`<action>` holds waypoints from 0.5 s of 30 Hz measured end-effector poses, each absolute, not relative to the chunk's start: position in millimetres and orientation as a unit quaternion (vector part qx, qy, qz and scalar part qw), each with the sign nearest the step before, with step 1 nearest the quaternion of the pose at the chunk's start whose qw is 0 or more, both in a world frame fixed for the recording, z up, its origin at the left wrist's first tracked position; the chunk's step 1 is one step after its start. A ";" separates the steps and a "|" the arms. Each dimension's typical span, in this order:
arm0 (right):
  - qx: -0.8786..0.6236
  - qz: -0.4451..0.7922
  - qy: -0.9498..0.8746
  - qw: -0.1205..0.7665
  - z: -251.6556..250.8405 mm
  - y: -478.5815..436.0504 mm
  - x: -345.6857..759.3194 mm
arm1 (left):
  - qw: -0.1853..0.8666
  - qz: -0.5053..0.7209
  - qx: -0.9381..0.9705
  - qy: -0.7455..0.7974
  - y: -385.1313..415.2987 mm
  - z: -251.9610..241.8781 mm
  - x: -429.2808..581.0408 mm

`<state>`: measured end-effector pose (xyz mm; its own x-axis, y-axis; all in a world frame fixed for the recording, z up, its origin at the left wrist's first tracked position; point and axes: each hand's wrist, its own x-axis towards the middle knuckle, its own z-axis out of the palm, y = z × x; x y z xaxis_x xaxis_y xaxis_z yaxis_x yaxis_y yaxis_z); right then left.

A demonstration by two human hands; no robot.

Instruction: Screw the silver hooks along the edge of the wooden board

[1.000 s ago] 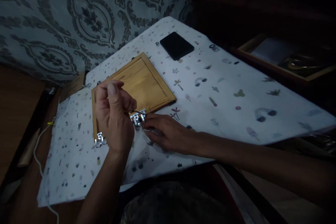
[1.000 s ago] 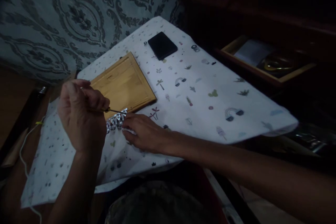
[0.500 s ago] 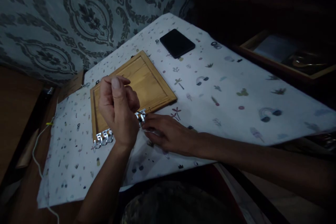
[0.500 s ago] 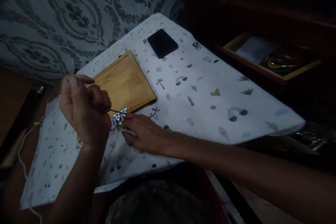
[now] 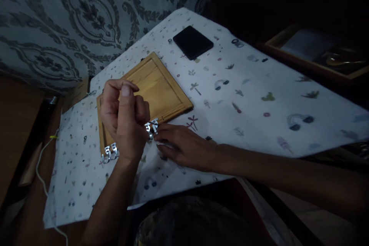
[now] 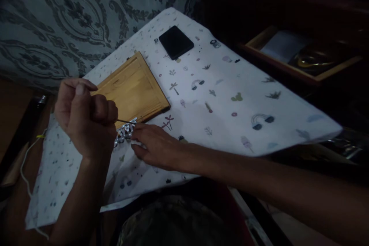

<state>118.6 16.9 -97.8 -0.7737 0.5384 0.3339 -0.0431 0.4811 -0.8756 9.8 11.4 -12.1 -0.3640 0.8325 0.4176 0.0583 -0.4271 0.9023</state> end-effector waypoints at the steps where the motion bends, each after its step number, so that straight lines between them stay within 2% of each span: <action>1: -0.153 0.485 -0.808 0.297 -97.6 17.0 118.7 | 0.282 0.688 0.489 0.455 11.5 -12.2 10.0; 15: -0.165 0.449 -0.832 0.280 -99.0 19.3 115.0 | 0.233 0.725 0.469 0.448 9.4 -6.8 2.6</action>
